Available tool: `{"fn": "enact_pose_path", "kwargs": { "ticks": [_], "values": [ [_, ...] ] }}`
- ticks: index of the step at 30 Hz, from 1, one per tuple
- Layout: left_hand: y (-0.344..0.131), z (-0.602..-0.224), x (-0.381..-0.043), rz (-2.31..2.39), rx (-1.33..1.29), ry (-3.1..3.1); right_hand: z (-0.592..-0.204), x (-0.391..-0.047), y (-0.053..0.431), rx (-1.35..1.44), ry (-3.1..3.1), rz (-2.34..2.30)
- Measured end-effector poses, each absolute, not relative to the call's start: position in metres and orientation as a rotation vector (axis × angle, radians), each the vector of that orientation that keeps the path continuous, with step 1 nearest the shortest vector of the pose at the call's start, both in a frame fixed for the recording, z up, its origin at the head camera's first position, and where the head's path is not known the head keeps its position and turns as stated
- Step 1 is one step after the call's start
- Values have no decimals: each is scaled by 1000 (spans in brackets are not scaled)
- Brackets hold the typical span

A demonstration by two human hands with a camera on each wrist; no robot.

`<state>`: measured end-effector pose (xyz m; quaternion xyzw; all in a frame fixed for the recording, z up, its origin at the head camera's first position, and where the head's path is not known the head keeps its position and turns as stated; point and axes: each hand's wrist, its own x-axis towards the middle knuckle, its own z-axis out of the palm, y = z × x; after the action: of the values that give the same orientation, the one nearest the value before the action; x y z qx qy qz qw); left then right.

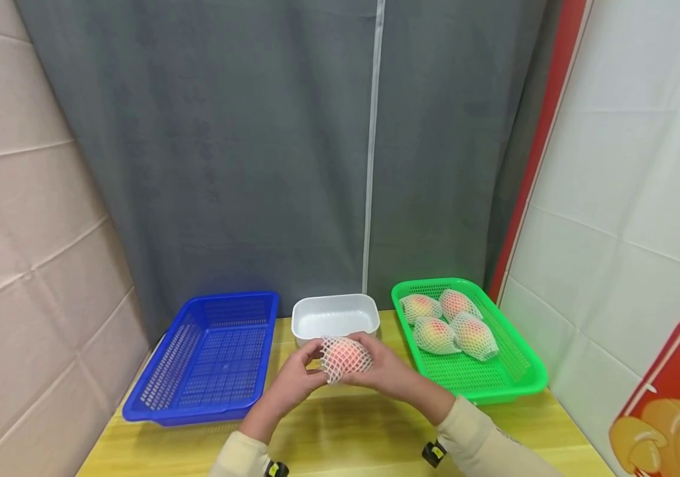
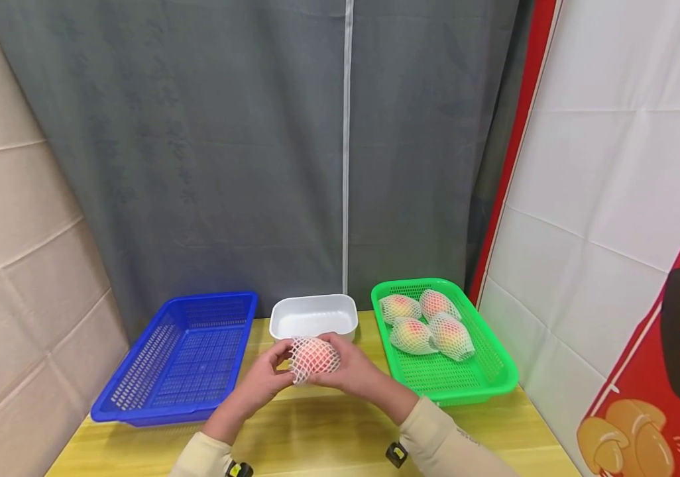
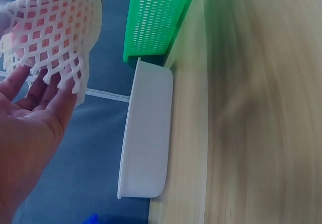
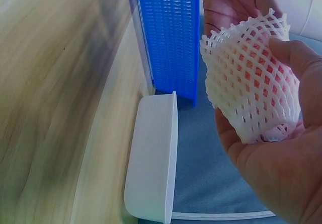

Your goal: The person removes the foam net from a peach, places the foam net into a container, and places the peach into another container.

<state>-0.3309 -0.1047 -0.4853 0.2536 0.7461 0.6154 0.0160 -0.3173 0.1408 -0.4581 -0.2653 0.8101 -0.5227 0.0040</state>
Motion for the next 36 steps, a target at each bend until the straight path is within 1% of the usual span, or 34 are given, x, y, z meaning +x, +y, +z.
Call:
{"fn": "enact_pose_path", "kwargs": {
  "ticks": [15,36],
  "values": [
    [-98,-494,-333,1945,830,2299,-461,-320,137,-886,2556,-1587],
    [-97,-489,-330,1906,795,2376,-463,-321,136,-862,2554,-1584]
  ]
}}
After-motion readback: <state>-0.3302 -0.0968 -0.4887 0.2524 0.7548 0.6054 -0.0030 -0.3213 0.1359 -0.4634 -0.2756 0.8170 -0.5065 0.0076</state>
